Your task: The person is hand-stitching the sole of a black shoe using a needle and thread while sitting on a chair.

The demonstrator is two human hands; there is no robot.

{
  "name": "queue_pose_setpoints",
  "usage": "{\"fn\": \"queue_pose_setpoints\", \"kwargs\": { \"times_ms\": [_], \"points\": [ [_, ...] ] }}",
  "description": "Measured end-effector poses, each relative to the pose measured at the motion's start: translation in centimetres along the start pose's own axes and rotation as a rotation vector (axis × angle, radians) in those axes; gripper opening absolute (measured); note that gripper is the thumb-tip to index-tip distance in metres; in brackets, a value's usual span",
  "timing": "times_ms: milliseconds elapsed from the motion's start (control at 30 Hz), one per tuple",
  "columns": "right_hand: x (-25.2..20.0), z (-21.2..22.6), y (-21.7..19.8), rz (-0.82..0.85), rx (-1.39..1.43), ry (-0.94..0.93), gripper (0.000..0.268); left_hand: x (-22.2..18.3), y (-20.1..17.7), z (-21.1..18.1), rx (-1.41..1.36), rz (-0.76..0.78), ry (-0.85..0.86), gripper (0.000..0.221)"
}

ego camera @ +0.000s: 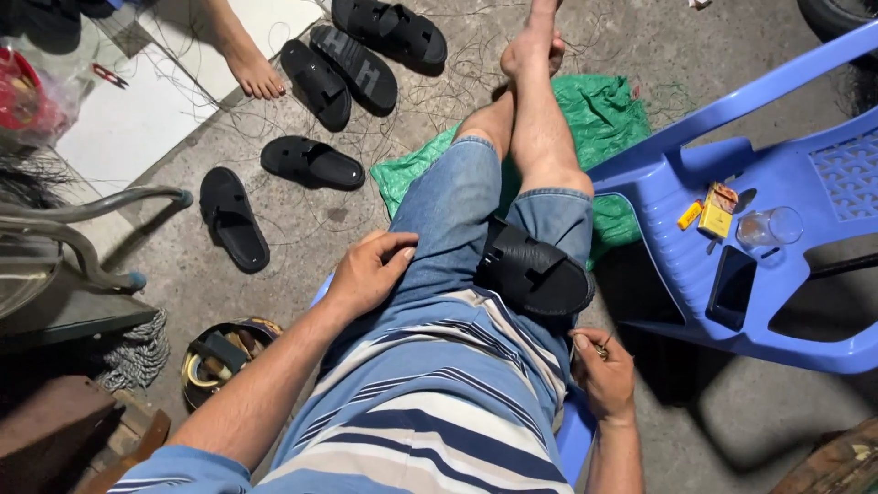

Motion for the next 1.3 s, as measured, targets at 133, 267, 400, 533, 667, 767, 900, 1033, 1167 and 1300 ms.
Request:
{"fn": "queue_pose_setpoints", "kwargs": {
  "times_ms": [133, 267, 400, 533, 667, 767, 900, 1033, 1167, 1300],
  "points": [
    [0.5, -0.7, -1.1, -0.033, -0.018, 0.019, 0.013, 0.0, -1.1, 0.0, 0.009, 0.006, 0.000, 0.025],
    [1.0, -0.7, -1.1, -0.062, -0.062, 0.060, 0.013, -0.4, -3.3, 0.5, 0.024, -0.029, -0.211, 0.026],
    [1.0, -0.5, -1.1, -0.151, -0.124, 0.044, 0.013, -0.6, -3.4, 1.5, 0.037, -0.026, -0.155, 0.028],
    [0.8, 0.6, -1.2, -0.154, -0.208, 0.043, 0.016, -0.7, -1.3, -0.5, -0.006, 0.009, -0.126, 0.027],
    [0.7, 1.1, -1.0, -0.124, -0.220, -0.031, 0.015, -0.1, 1.7, -2.6, 0.003, 0.056, 0.024, 0.027],
    [0.9, -0.6, -0.9, -0.103, -0.318, -0.001, 0.018, 0.5, 3.8, -2.7, 0.039, 0.132, 0.162, 0.031],
    [1.7, -2.1, -1.0, -0.104, -0.511, -0.022, 0.023, 1.7, 6.4, -2.4, 0.188, 0.309, 0.143, 0.062],
    [1.6, -1.0, -0.2, -0.083, -0.444, -0.004, 0.018, 1.2, 7.3, -6.4, 0.081, 0.318, 0.301, 0.053],
    [1.9, -2.8, -0.5, -0.123, -0.438, 0.078, 0.022, 0.7, 6.1, -7.0, 0.130, 0.335, 0.308, 0.043],
    [1.5, -2.6, -0.2, -0.222, -0.285, 0.082, 0.016, 0.4, 2.0, -4.4, 0.120, 0.286, 0.122, 0.040]
  ]
}}
Point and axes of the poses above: each hand's wrist, its own x-axis towards the middle knuckle, its own y-axis out of the palm, z = x × y, the point moved 6 cm from there along x, towards the middle knuckle, and after that the axes turned 10 degrees about -x, right-handed, at the moved point
